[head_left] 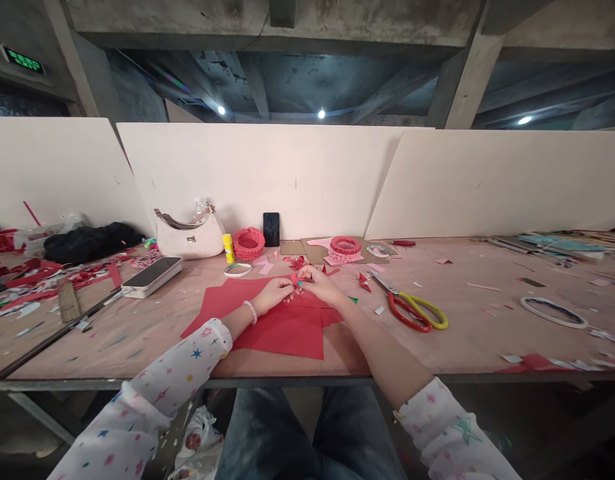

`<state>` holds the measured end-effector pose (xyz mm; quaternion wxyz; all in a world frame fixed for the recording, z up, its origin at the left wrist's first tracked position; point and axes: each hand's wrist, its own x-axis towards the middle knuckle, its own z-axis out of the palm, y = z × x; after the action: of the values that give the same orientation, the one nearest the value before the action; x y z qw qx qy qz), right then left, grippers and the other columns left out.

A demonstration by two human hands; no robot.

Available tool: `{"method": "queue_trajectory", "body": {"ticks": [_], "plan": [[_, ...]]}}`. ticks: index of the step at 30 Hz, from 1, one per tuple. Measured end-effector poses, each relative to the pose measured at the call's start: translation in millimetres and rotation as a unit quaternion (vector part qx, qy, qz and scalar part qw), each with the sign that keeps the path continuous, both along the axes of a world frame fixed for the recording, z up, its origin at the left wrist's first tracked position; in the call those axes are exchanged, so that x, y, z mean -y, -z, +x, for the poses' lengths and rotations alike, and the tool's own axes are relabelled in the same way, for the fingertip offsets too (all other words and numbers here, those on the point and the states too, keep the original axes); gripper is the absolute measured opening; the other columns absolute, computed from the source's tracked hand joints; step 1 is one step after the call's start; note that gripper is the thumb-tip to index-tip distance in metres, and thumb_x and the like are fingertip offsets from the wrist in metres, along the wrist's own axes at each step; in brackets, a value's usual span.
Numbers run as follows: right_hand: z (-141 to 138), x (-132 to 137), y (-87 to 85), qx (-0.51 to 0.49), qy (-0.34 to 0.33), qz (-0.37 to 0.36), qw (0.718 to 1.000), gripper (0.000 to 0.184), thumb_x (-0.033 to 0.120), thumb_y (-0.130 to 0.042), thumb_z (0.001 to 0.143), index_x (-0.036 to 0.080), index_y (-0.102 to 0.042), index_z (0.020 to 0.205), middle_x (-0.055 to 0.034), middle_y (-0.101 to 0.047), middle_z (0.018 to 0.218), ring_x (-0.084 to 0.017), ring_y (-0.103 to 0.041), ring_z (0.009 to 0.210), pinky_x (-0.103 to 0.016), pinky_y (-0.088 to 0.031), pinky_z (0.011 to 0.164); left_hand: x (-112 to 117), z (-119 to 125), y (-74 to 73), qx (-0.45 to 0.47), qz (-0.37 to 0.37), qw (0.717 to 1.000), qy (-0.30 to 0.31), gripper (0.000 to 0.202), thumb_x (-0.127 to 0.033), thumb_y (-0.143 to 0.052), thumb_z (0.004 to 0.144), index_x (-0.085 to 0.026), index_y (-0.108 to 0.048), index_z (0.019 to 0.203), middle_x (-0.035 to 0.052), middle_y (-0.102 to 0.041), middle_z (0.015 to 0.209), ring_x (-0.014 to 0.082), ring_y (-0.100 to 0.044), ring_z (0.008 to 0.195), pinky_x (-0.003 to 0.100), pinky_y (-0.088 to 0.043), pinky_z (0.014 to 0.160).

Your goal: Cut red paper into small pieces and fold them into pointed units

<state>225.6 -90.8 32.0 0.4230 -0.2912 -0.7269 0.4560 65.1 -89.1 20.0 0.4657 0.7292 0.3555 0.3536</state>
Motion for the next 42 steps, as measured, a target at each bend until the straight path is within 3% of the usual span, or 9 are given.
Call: {"method": "queue_trajectory", "body": {"ticks": [10, 20, 29, 35, 42], "plan": [[1, 2, 1.4, 0.040, 0.015, -0.001, 0.999, 0.021, 0.012, -0.047, 0.065, 0.019, -0.043, 0.085, 0.0042, -0.048, 0.067, -0.009, -0.046, 0.057, -0.021, -0.035, 0.053, -1, 0, 2.3, -0.003, 0.003, 1.000, 0.000, 0.019, -0.021, -0.042, 0.067, -0.011, -0.057, 0.064, -0.0018, -0.048, 0.051, 0.0073, -0.044, 0.048, 0.018, -0.034, 0.048], [10, -6, 4.2, 0.053, 0.005, 0.005, 0.999, 0.016, 0.024, -0.052, 0.070, 0.018, -0.041, 0.080, 0.0036, -0.051, 0.064, -0.010, -0.049, 0.059, -0.022, -0.033, 0.055, 3, 1, 0.0, -0.019, 0.021, 1.000, -0.006, 0.019, -0.022, -0.041, 0.067, -0.011, -0.055, 0.061, -0.0032, -0.044, 0.048, 0.0067, -0.040, 0.045, 0.018, -0.031, 0.046], [14, -1, -0.1, 0.059, 0.029, 0.027, 0.998, 0.019, 0.031, -0.053, 0.071, 0.017, -0.046, 0.081, 0.0052, -0.046, 0.061, -0.007, -0.043, 0.053, -0.021, -0.032, 0.053, 2, 0, 0.9, -0.021, -0.006, 0.999, -0.023, 0.019, -0.023, -0.040, 0.067, -0.011, -0.055, 0.063, -0.0030, -0.045, 0.049, 0.0070, -0.042, 0.046, 0.018, -0.031, 0.047], [6, 2, 1.1, 0.069, -0.013, -0.009, 0.997, 0.025, 0.031, -0.054, 0.070, 0.016, -0.047, 0.089, 0.0002, -0.053, 0.073, -0.011, -0.050, 0.063, -0.024, -0.037, 0.058, 0, 0, 3.1, -0.014, -0.004, 1.000, 0.013, 0.019, -0.024, -0.041, 0.068, -0.011, -0.055, 0.064, -0.0022, -0.047, 0.055, 0.0067, -0.042, 0.049, 0.018, -0.033, 0.049], [4, 0, 2.5, 0.065, -0.036, -0.005, 0.997, 0.020, 0.030, -0.053, 0.071, 0.016, -0.046, 0.083, 0.0014, -0.053, 0.066, -0.011, -0.050, 0.060, -0.024, -0.037, 0.058, -4, -2, 6.6, -0.026, -0.024, 0.997, 0.066, 0.021, -0.024, -0.042, 0.070, -0.011, -0.058, 0.068, -0.0019, -0.048, 0.054, 0.0076, -0.046, 0.050, 0.019, -0.034, 0.051]]}}
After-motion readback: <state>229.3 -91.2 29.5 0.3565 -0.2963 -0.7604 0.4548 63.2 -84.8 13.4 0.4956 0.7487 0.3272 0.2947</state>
